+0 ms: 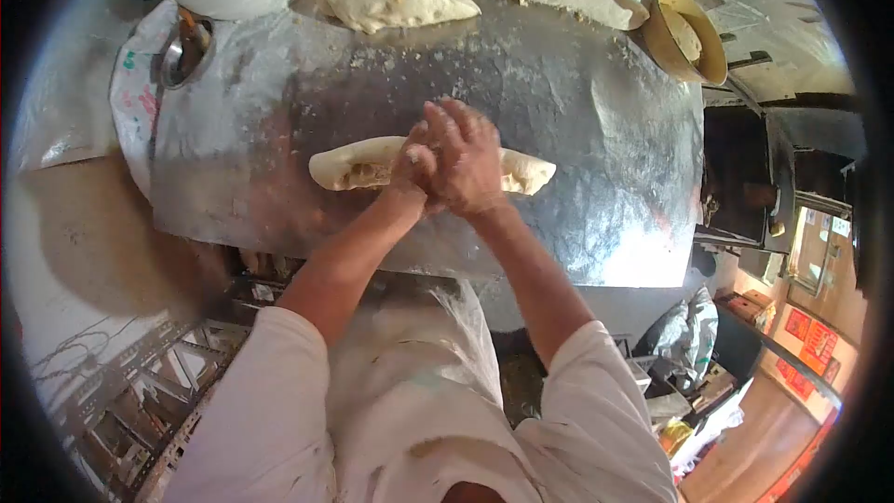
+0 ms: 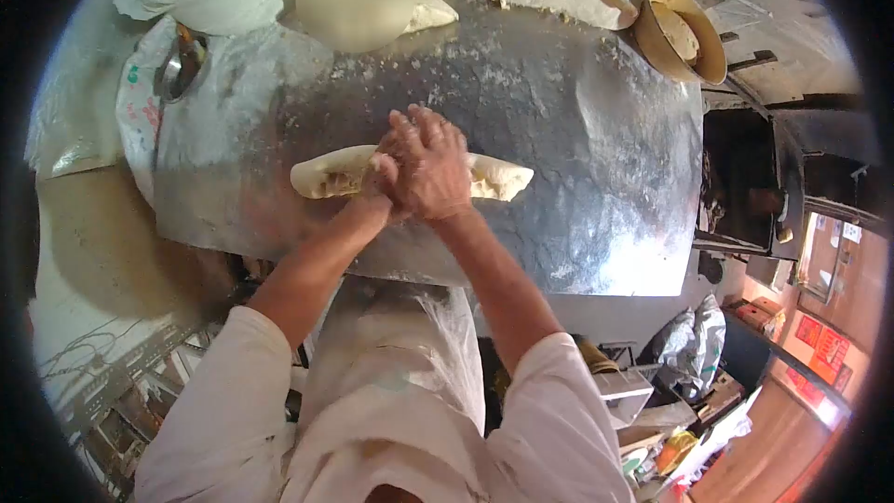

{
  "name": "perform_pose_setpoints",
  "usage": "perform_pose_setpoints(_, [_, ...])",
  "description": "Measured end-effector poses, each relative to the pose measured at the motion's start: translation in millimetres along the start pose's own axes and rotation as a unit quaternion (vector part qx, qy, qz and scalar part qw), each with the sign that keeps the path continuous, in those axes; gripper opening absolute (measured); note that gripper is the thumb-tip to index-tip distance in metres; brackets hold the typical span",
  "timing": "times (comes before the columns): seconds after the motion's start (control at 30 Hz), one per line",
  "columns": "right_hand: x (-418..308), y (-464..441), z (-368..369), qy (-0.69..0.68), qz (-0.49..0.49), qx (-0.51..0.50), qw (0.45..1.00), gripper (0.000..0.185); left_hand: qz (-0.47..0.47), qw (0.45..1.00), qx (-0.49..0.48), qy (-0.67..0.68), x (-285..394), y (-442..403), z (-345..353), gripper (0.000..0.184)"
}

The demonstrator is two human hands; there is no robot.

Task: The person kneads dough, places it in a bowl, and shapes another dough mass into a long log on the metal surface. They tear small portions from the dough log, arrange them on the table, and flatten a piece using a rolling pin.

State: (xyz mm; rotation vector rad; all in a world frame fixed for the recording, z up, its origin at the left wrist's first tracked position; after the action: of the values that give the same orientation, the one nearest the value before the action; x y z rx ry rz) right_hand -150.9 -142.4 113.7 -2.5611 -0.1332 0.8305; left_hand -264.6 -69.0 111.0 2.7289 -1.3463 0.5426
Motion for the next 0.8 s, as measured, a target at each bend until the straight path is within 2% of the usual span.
perform_pose_setpoints(0.17, [-15.7, 24.3, 38.5, 0.059, 0.001, -0.03, 0.998, 0.062, -0.001, 0.998, -0.065, 0.015, -35.9, -42.1, 48.2, 0.057])
perform_pose_setpoints(0.23, [-4.0, -2.5, 38.8, 0.096, 0.05, -0.061, 0.992, 0.067, -0.002, 0.996, -0.087, 0.021, -48.2, -54.5, 72.0, 0.055])
perform_pose_setpoints(0.3, [24.9, -28.8, 45.4, 0.076, 0.071, -0.067, 0.992, 0.067, 0.001, 0.993, -0.115, 0.021, -55.0, -53.5, 85.5, 0.053])
perform_pose_setpoints(0.4, [61.8, -68.3, 45.0, 0.072, 0.118, -0.051, 0.989, 0.07, 0.013, 0.994, -0.112, 0.009, -51.2, -68.7, 75.5, 0.052])
perform_pose_setpoints(0.47, [67.0, -67.4, 42.2, 0.047, 0.143, -0.067, 0.986, 0.081, -0.11, 0.974, -0.165, 0.106, -40.1, -72.7, 59.1, 0.066])
perform_pose_setpoints(0.5, [60.9, -48.8, 35.6, 0.052, 0.142, -0.064, 0.986, 0.081, -0.106, 0.975, -0.162, 0.107, -39.0, -52.4, 67.3, 0.066])
perform_pose_setpoints(0.57, [39.9, 7.4, 19.2, 0.081, 0.017, -0.077, 0.994, 0.098, -0.049, 0.999, 0.02, -0.006, -41.5, 6.7, 89.4, 0.086])
perform_pose_setpoints(0.6, [35.2, 35.0, 15.1, 0.083, 0.018, -0.078, 0.993, 0.098, -0.049, 0.999, 0.02, -0.003, -37.0, 20.9, 76.4, 0.086])
perform_pose_setpoints(0.67, [26.9, 79.0, 12.4, 0.102, 0.006, -0.135, 0.986, 0.109, 0.09, 0.993, -0.022, -0.077, -22.6, 42.1, 39.2, 0.105])
perform_pose_setpoints(0.77, [54.3, 49.9, 1.0, 0.091, 0.031, -0.18, 0.979, 0.109, 0.094, 0.995, -0.034, -0.025, -44.4, -0.3, 38.8, 0.109])
perform_pose_setpoints(0.8, [65.6, 39.1, 0.0, 0.115, 0.019, -0.171, 0.978, 0.103, 0.074, 0.993, -0.085, -0.042, -49.7, -20.1, 34.7, 0.107])
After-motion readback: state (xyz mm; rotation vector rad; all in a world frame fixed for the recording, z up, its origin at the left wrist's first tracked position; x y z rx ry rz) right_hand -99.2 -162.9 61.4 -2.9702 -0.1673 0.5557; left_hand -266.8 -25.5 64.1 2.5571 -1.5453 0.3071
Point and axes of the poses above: each hand's wrist, its own y-axis away from the middle knuckle, its own z-axis out of the palm, x = y × z, the point moved 2 cm from there along -y, towards the middle knuckle, and after that the axes turned 13 degrees about -z, right-handed, at the moved point
